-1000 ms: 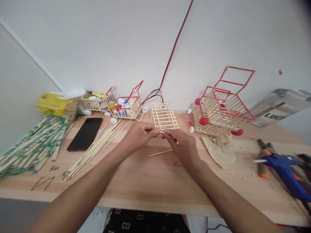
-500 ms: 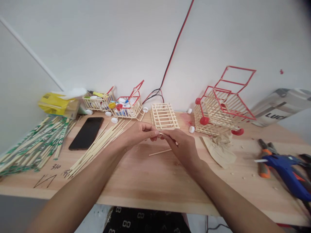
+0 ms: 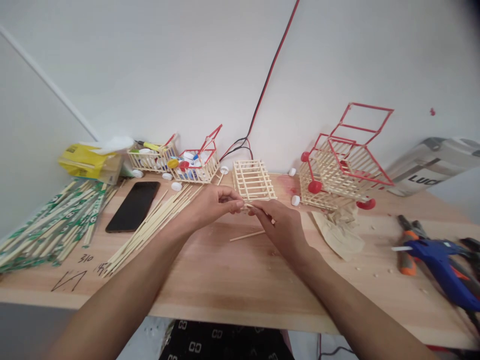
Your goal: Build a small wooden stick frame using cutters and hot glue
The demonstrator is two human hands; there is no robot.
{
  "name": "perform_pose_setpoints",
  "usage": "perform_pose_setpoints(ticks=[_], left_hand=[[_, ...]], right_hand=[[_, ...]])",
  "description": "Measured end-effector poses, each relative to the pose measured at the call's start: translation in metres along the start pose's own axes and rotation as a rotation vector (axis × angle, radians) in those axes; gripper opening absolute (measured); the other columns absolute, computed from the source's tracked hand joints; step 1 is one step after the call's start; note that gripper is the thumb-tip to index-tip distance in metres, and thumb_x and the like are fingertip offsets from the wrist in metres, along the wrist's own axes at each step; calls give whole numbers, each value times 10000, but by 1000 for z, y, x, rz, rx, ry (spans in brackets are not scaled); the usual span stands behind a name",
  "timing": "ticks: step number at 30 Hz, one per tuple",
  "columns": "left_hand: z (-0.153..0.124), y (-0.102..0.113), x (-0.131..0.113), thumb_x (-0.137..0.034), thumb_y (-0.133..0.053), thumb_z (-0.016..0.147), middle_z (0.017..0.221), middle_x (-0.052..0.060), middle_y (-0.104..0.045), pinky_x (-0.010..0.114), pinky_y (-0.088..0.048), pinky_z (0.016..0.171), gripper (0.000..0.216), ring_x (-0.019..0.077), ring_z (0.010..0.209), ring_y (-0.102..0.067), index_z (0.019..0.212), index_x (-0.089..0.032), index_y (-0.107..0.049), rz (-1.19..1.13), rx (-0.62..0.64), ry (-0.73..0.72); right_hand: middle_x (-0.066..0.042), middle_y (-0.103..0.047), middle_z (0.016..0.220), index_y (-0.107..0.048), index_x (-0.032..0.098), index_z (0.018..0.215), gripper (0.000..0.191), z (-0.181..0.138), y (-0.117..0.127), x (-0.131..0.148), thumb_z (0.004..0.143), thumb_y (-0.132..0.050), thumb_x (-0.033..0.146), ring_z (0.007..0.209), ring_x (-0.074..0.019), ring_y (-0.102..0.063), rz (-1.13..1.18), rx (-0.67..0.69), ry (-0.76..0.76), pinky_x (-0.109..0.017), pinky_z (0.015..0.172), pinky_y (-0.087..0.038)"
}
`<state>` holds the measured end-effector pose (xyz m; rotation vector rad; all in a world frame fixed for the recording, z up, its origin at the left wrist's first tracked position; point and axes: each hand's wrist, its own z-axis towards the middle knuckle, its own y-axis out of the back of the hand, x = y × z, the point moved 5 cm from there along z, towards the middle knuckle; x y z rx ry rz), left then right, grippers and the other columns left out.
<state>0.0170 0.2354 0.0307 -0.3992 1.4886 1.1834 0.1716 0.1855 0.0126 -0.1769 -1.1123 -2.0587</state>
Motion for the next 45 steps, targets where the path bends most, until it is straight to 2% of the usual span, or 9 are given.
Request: perform_pose_setpoints(ticks=[4,9,14,17,28,34,38,41,45], left_hand=[[-1,0,-2,-266,-678,757,841,42,-745,236,-497,688,166,151,756,-668,870,-158,-735,78,-99,-8],[-3,-4,-8,-229,-654,775,759,12,-740,208,-461,625,115,126,686,-644,810,-173,-748,151,-145,-61],[-5,-6,-13,-171,-644,774,711,-11,-725,180,-366,512,109,78,558,-546,794,-184,-750,221,-178,-126],[-5,-6,-14,-154,-639,774,679,-16,-713,178,-351,503,117,71,542,-522,787,-184,-751,228,-195,-139],[-3,-5,-1,-199,-674,725,635,4,-696,176,-359,480,94,75,506,-520,764,-150,-743,106,-199,4],[-3,-6,-2,-203,-665,742,700,13,-727,208,-468,601,97,125,644,-636,774,-165,-748,44,-171,-14],[-4,-4,-4,-220,-657,769,771,22,-745,234,-514,679,186,143,712,-677,927,-163,-737,19,-167,4],[-5,-2,-7,-237,-682,764,806,30,-749,244,-517,689,291,149,725,-680,1042,-151,-695,108,-188,0],[-6,-3,-13,-236,-712,757,823,25,-748,243,-492,667,253,144,709,-664,1001,-169,-702,298,-217,-92]], right_hand=[[2,-715,815,-673,211,1012,161,-1,-1,-2,908,-549,209,733,-152,-621,-18,-1,-12,-254,656,-445],[4,-716,801,-675,217,994,155,-1,-1,-2,913,-543,219,723,-150,-624,-13,-10,-21,-253,645,-446],[1,-715,807,-673,214,1006,162,0,-2,-2,912,-541,211,733,-151,-627,6,-8,-22,-255,645,-451],[0,-715,805,-678,213,992,157,-1,-3,-2,909,-544,203,736,-151,-628,10,-12,-23,-255,644,-451],[-1,-714,819,-681,198,999,158,-2,-2,3,900,-558,180,757,-152,-626,9,-35,9,-257,671,-457],[-2,-716,815,-680,195,1011,166,-2,-2,3,903,-554,182,764,-151,-632,-1,-37,10,-256,686,-459],[7,-717,804,-680,207,993,154,-2,-1,2,904,-556,191,739,-148,-631,-13,-46,-11,-250,669,-452],[9,-716,790,-683,206,954,136,-1,0,0,899,-560,191,719,-148,-626,-32,-47,-27,-248,655,-446],[5,-715,784,-687,207,900,131,0,2,-4,893,-558,185,700,-146,-622,-42,-57,-48,-243,637,-439]])
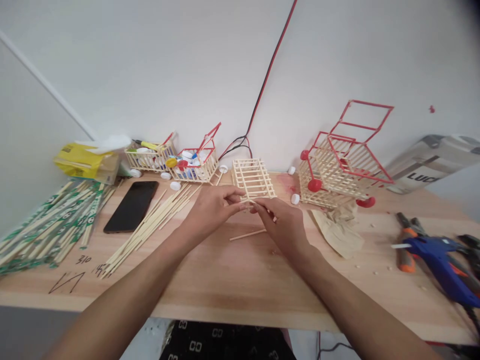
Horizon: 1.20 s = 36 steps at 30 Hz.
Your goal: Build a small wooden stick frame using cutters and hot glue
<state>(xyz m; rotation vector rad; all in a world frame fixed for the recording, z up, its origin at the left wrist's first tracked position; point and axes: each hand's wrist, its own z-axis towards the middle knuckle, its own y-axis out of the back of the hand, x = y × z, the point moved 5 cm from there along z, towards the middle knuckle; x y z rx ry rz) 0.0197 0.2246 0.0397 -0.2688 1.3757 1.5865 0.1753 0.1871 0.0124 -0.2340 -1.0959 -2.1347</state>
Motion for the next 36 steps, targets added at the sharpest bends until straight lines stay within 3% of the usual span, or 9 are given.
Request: perform_pose_setpoints(ticks=[3,7,19,24,30,36], left_hand=[[-3,-3,-6,-201,-658,813,831,26,-743,252,-462,682,115,150,744,-655,903,-184,-728,117,-33,-141],[-7,-7,-11,-194,-590,866,804,36,-729,264,-442,689,143,159,754,-639,832,-181,-728,193,-56,-241],[-9,-7,-15,-149,-572,862,710,13,-678,239,-392,641,156,132,689,-589,824,-175,-721,151,-68,-270],[-5,-6,-12,-158,-594,848,706,3,-680,228,-378,598,129,117,645,-572,811,-169,-717,119,-6,-190],[-8,-10,-12,-296,-600,870,871,44,-699,267,-413,692,176,168,797,-614,970,-172,-675,316,-70,-255],[-13,-17,-18,-246,-495,930,778,50,-689,302,-381,714,203,179,768,-594,863,-176,-673,558,-131,-386]], right_hand=[[3,-715,779,-688,211,887,141,1,1,0,896,-549,190,701,-145,-625,8,7,-6,-241,640,-441],[-3,-715,781,-685,213,899,151,1,1,1,907,-534,212,701,-150,-627,15,9,-8,-250,648,-452],[-14,-718,830,-680,208,927,160,-1,2,2,918,-520,214,755,-160,-631,17,0,15,-261,686,-459],[-9,-717,800,-684,216,895,162,-1,1,2,916,-523,220,724,-159,-625,3,10,7,-255,649,-448],[-1,-710,751,-680,212,880,166,0,-1,1,917,-521,242,680,-146,-624,17,15,-18,-251,643,-450],[-4,-716,761,-682,212,896,170,0,-3,2,919,-519,256,685,-145,-630,33,38,-29,-253,640,-454]])
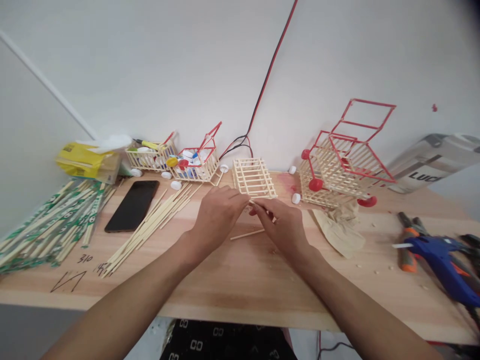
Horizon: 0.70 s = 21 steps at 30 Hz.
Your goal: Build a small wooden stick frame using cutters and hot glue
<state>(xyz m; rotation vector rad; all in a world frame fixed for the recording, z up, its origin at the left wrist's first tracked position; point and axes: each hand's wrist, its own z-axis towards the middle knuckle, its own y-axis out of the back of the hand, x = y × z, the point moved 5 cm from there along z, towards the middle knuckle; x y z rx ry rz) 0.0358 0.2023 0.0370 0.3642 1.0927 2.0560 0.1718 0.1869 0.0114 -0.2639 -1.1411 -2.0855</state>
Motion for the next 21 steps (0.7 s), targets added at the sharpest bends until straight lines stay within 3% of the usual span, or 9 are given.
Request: perform_pose_setpoints(ticks=[6,15,21], left_hand=[[-1,0,-1,-235,-501,923,747,44,-678,313,-365,702,212,181,743,-574,816,-172,-672,23,-24,0],[1,0,5,-238,-542,900,761,34,-692,285,-400,697,179,167,746,-602,807,-178,-683,-175,3,79],[1,0,12,-280,-592,876,908,55,-728,298,-446,741,216,189,825,-646,1052,-178,-662,-259,4,165]], right_hand=[[-6,-718,772,-687,208,932,171,-1,0,0,921,-523,256,702,-147,-635,7,-7,6,-256,652,-462],[-9,-722,790,-686,217,973,169,-2,1,2,916,-530,246,731,-157,-642,4,-27,33,-263,657,-476],[-4,-718,776,-683,218,923,163,1,3,0,918,-521,232,706,-153,-634,-12,-32,26,-262,659,-472]])
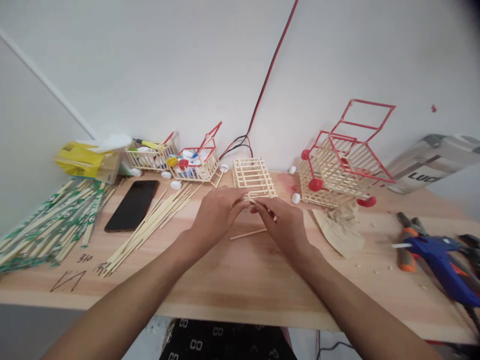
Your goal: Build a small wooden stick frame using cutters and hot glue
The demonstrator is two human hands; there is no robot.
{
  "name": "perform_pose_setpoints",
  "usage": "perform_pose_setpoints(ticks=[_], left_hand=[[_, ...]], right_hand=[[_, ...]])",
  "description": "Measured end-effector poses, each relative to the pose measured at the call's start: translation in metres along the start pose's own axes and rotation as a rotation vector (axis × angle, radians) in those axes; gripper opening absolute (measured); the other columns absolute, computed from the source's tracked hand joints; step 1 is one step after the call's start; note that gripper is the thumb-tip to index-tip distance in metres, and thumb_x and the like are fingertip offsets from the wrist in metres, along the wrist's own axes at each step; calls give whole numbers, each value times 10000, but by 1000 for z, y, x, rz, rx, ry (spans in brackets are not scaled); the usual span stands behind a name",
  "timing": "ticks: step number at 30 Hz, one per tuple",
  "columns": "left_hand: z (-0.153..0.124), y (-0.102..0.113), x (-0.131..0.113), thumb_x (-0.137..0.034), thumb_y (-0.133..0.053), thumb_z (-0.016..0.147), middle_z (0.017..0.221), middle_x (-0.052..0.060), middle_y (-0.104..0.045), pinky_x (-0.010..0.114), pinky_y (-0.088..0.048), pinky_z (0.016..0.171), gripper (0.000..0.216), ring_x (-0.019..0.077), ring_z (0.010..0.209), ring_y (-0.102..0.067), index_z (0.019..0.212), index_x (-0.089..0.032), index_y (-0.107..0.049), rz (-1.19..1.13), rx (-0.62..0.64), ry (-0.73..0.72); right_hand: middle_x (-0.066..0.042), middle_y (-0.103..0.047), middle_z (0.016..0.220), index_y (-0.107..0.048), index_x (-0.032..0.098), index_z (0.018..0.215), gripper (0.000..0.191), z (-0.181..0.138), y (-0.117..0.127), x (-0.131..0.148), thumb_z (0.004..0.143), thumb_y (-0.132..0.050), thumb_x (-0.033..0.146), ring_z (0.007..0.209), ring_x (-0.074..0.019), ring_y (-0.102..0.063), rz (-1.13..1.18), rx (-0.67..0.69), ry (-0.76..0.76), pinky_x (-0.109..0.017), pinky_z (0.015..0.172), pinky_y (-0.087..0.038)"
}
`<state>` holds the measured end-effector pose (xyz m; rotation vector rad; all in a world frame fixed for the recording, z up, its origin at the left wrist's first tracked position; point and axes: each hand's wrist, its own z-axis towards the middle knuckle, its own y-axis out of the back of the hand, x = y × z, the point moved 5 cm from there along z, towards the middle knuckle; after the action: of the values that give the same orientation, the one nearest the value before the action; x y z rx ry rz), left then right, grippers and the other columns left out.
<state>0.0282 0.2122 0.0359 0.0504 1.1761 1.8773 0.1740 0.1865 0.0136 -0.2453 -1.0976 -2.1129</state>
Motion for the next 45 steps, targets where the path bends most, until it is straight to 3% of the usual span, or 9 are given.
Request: perform_pose_setpoints(ticks=[4,9,15,27,35,41,45], left_hand=[[1,2,-1,-227,-550,891,902,41,-737,289,-451,759,161,181,833,-655,912,-183,-703,-94,17,38],[4,4,2,-222,-572,857,710,-5,-712,231,-417,623,177,128,661,-619,749,-184,-707,-247,86,170],[7,2,8,-182,-594,806,614,-9,-672,195,-394,571,150,93,577,-564,697,-151,-692,-373,150,254],[4,-5,17,-295,-648,755,628,26,-673,197,-447,576,187,110,591,-600,725,-116,-691,-680,255,426],[9,11,11,-303,-514,875,690,24,-714,213,-467,634,318,127,663,-639,691,-137,-714,-439,263,314],[7,11,11,-274,-677,786,900,37,-749,241,-487,694,190,159,773,-678,934,-167,-733,-290,116,256],[4,11,0,-182,-643,819,891,35,-752,256,-482,736,115,166,810,-685,888,-185,-736,-162,21,55]], right_hand=[[-8,-718,792,-679,216,909,157,0,1,1,918,-523,228,728,-158,-634,-7,7,6,-262,660,-464],[-5,-718,801,-682,225,937,156,-1,1,2,918,-528,237,729,-154,-629,-13,4,16,-260,666,-463],[-9,-722,831,-682,211,1003,168,-3,-3,2,916,-539,220,756,-151,-629,10,4,49,-267,704,-475],[-35,-723,881,-681,212,1023,183,-7,-2,7,917,-531,200,826,-165,-645,-16,-25,130,-283,761,-496],[-14,-722,820,-684,203,991,172,-3,0,7,926,-526,228,745,-154,-633,-62,-31,109,-265,706,-468],[-16,-717,814,-683,193,948,157,-1,4,1,921,-530,217,746,-159,-630,-73,-36,66,-258,689,-446],[-8,-716,797,-682,202,944,150,-1,5,1,919,-536,224,720,-156,-626,-80,-44,67,-255,667,-441]])
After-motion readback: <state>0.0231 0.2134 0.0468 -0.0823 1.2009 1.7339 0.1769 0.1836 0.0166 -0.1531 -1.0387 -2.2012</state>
